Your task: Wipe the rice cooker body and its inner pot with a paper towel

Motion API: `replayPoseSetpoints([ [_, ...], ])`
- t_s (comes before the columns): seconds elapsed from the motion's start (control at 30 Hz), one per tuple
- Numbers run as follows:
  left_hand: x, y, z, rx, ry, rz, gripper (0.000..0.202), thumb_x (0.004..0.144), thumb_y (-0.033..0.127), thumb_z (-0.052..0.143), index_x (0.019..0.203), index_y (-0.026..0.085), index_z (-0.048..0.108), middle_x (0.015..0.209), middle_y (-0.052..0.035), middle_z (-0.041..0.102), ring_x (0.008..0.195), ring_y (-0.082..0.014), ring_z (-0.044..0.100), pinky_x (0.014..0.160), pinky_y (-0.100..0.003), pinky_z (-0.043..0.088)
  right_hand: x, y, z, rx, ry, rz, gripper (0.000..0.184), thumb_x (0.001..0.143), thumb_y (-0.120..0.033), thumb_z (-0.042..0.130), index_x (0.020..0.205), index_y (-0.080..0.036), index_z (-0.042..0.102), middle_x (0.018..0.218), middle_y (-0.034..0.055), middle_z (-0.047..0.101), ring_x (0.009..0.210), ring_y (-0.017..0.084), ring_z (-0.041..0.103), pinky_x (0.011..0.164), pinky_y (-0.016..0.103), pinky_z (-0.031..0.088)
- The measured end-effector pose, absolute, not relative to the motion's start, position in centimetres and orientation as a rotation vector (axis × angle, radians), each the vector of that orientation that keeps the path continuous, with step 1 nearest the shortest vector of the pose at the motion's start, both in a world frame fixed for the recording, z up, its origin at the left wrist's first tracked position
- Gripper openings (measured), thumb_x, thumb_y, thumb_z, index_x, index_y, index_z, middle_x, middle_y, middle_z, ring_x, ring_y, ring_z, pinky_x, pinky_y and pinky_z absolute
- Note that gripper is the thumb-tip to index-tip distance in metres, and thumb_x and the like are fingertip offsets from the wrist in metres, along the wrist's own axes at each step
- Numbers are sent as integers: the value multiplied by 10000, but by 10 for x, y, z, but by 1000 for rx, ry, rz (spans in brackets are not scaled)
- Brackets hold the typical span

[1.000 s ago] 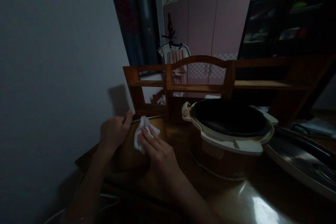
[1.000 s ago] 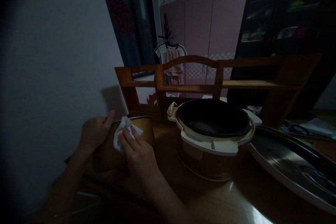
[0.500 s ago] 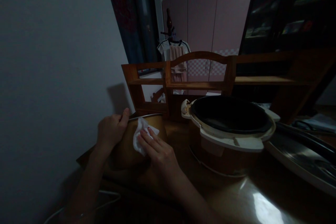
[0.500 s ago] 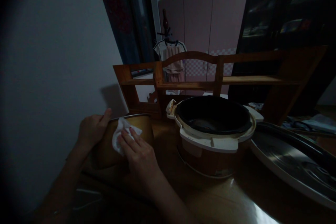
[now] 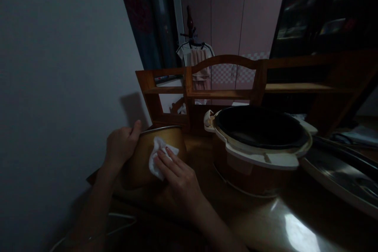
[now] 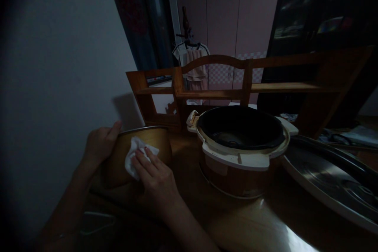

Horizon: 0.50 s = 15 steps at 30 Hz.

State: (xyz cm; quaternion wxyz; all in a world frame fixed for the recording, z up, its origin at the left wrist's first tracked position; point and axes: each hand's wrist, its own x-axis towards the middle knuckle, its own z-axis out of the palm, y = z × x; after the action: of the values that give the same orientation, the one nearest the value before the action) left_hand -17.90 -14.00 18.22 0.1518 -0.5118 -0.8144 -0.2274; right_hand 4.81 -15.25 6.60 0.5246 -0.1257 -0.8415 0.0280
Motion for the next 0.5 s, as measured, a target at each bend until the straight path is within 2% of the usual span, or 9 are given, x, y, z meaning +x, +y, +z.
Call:
replayPoseSetpoints([
  [0.13, -177, -136, 186, -1503, -2325, -598, 770, 1011, 623, 182, 686, 182, 723, 830, -199, 770, 844, -313, 720, 751, -383, 444, 50, -153, 60, -291, -1980, 106, 694, 974, 3, 384, 1643, -181, 349, 1616, 86, 511, 1593, 215, 312, 1241, 429, 451],
  [0.3, -180, -129, 191, -1533, -2259, -476, 746, 1024, 522, 149, 895, 164, 791, 922, -190, 786, 905, -322, 721, 766, -371, 451, 55, -156, 47, -316, -1941, 153, 725, 982, 31, 392, 1655, -234, 330, 1603, 75, 530, 1574, 215, 353, 1227, 423, 468],
  [0.4, -185, -126, 191, -1522, -2301, -503, 773, 1020, 559, 136, 843, 155, 771, 926, -219, 786, 930, -348, 726, 783, -388, 455, 57, -157, 35, -351, -1907, 230, 747, 961, 34, 441, 1643, -259, 363, 1606, 65, 527, 1562, 219, 380, 1236, 431, 455],
  [0.5, -188, -126, 190, -1503, -2335, -576, 814, 1009, 620, 126, 776, 141, 741, 955, -266, 778, 969, -382, 731, 810, -412, 451, 55, -159, 18, -455, -1828, 335, 765, 932, 54, 399, 1628, -264, 400, 1637, 68, 483, 1548, 215, 407, 1241, 441, 441],
])
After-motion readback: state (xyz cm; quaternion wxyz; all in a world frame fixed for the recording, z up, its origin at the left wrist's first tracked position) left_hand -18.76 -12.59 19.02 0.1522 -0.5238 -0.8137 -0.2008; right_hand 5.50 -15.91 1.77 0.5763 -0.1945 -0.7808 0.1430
